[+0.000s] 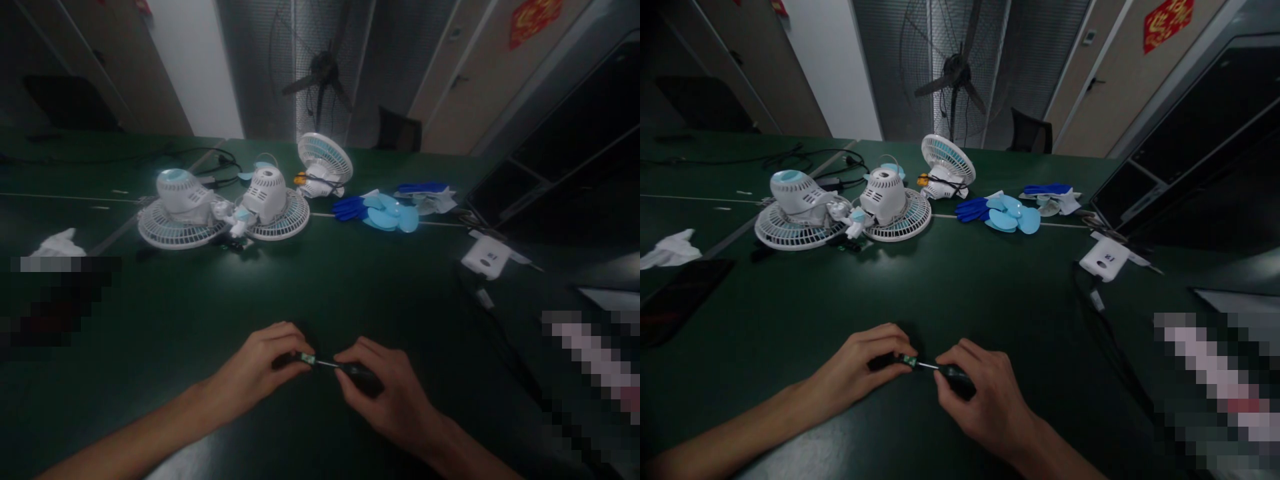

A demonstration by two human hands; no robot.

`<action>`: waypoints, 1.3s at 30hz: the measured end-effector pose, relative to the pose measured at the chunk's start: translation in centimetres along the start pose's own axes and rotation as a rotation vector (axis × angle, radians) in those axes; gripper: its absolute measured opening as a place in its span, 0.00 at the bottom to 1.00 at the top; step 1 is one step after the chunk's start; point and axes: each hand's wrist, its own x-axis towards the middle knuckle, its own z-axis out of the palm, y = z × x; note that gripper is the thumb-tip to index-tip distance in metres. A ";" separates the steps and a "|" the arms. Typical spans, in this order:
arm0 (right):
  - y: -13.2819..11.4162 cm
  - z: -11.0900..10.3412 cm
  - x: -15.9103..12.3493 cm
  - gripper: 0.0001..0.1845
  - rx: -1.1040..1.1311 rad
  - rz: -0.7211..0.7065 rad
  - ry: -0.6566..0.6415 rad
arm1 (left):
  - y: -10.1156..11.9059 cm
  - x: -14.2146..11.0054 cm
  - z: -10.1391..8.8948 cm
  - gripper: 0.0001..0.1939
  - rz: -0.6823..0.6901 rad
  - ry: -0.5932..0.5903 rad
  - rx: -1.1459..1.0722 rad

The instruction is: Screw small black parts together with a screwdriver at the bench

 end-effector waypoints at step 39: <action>0.8 -0.2 -0.2 0.07 0.153 0.028 0.132 | -6.1 -2.5 -10.5 0.16 -0.118 0.087 0.550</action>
